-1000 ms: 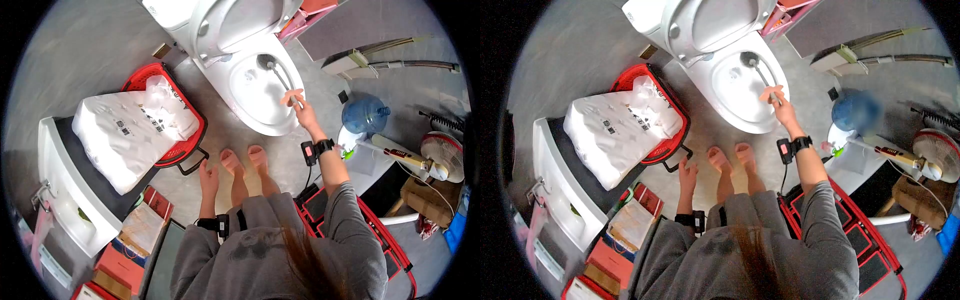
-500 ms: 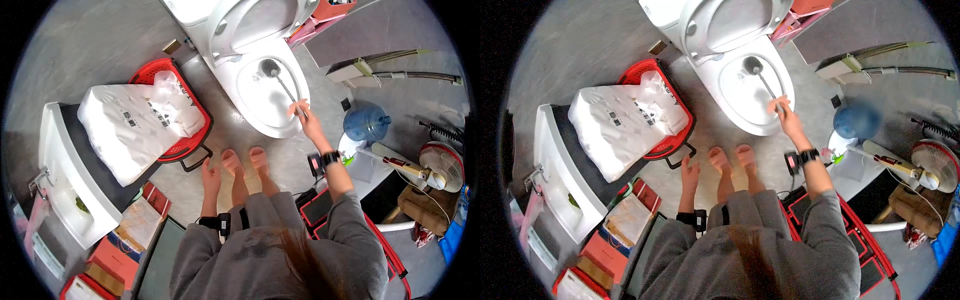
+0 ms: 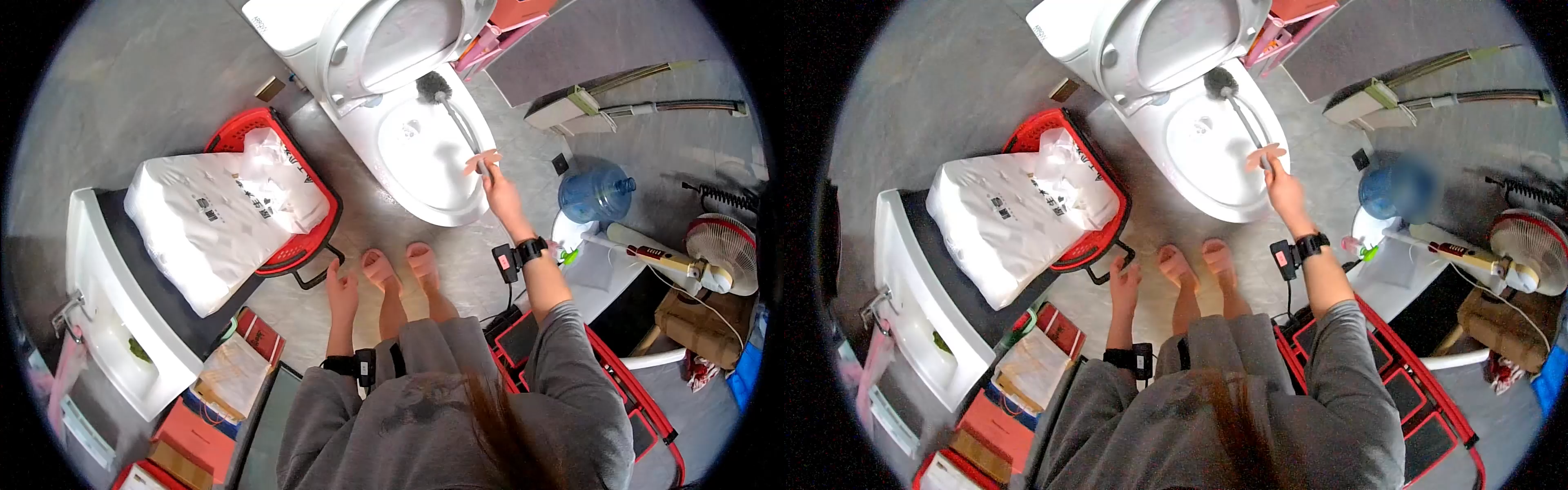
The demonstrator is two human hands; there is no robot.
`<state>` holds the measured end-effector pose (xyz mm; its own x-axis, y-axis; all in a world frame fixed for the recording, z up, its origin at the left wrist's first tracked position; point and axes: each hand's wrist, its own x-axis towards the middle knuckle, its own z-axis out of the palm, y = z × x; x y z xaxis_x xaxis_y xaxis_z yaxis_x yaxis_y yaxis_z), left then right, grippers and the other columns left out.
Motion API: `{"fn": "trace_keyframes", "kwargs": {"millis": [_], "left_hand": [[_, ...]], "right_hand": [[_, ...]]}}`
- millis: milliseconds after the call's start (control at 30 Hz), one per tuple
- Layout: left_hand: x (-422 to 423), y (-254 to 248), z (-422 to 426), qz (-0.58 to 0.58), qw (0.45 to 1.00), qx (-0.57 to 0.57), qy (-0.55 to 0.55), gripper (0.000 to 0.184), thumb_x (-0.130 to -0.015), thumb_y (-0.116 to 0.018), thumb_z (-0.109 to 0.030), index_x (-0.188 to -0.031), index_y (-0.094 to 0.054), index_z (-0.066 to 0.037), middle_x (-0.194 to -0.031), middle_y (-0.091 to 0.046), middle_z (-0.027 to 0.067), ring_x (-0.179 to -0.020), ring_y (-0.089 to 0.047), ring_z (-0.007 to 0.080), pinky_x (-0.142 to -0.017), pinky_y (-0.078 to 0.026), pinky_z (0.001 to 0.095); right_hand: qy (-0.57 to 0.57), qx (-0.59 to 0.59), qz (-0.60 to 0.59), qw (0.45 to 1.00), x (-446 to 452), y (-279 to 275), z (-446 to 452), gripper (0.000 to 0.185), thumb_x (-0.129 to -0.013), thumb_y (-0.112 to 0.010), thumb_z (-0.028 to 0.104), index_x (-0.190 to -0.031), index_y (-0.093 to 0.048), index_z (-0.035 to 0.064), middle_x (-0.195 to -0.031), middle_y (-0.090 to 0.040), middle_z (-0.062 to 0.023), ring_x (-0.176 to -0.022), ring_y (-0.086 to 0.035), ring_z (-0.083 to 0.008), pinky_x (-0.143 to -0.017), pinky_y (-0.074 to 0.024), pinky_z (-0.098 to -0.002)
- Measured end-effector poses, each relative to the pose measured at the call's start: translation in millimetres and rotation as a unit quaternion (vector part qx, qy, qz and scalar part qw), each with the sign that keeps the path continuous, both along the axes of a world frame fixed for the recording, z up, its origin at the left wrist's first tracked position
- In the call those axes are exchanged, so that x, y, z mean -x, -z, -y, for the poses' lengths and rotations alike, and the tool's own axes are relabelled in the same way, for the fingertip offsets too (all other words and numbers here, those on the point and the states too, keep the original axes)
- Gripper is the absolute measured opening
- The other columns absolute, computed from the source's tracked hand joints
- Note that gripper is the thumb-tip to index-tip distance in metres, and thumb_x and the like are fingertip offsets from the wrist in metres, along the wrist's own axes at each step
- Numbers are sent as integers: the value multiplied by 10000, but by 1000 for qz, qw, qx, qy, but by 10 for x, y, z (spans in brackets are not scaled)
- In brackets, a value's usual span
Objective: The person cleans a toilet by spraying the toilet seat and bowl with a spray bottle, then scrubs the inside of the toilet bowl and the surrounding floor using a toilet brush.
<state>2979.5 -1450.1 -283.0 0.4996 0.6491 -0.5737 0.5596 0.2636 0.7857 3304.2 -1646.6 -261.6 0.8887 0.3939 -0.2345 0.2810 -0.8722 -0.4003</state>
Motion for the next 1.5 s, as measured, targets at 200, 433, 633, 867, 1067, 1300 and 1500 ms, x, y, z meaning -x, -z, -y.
{"fn": "trace_keyframes", "kwargs": {"millis": [200, 433, 633, 867, 1067, 1300, 1500], "left_hand": [[-26, -45, -35, 21, 999, 25, -15, 520, -812, -538, -168, -1230, -283, 6, -1235, -343, 140, -924, -505, 174, -683, -439, 251], [-111, -258, -74, -15, 998, 60, -9, 509, -824, -515, -149, -1231, -263, 24, -1253, -321, 143, -912, -516, 168, -676, -441, 240], [-57, -98, 13, 28, 1000, -5, -7, 487, -801, -524, -120, -1202, -304, 48, -1115, -443, 153, -687, -518, 120, -583, -430, 225], [107, 248, -29, 49, 998, -17, 27, 500, -792, -521, -108, -1204, -297, 66, -1181, -404, 172, -688, -515, 121, -586, -431, 233], [-147, -112, 15, -12, 998, 38, 50, 501, -792, -528, -126, -1202, -311, 64, -1197, -399, 173, -820, -511, 155, -671, -430, 251], [-152, -101, -5, 20, 994, -50, 90, 486, -798, -527, -137, -1202, -324, 40, -1198, -400, 171, -775, -529, 156, -649, -437, 246], [-199, -290, -43, 7, 993, -9, 114, 479, -806, -528, -154, -1202, -331, 29, -1200, -392, 165, -795, -530, 155, -654, -439, 244]], "right_hand": [[58, -12, -20, 998, -228, -31, 20, 351, -811, -473, 212, -1155, -421, 171, -789, -577, -202, -720, -545, -387, -616, -433, -459], [-2, -14, 22, 1000, -96, 39, 342, 366, -816, -444, 209, -1176, -380, 194, -768, -581, -194, -642, -558, -371, -552, -436, -460], [-13, -20, 35, 999, 49, 89, 733, 387, -818, -454, 197, -1191, -349, 191, -741, -569, -214, -628, -553, -373, -536, -431, -470], [-7, 69, 2, 998, -152, 26, 600, 386, -826, -416, 257, -1199, -323, 218, -705, -566, -203, -624, -549, -378, -538, -419, -487], [26, 142, -46, 988, 597, -329, 1388, 432, -816, -435, 251, -1226, -301, 254, -675, -564, -193, -608, -547, -374, -534, -423, -479], [-30, 154, -129, 979, 1777, -505, 1695, 482, -813, -444, 246, -1256, -255, 238, -592, -547, -190, -544, -538, -373, -495, -422, -467], [24, 81, -182, 980, 2244, -409, 979, 476, -807, -449, 241, -1249, -273, 230, -626, -550, -182, -572, -535, -369, -516, -418, -462]]}}
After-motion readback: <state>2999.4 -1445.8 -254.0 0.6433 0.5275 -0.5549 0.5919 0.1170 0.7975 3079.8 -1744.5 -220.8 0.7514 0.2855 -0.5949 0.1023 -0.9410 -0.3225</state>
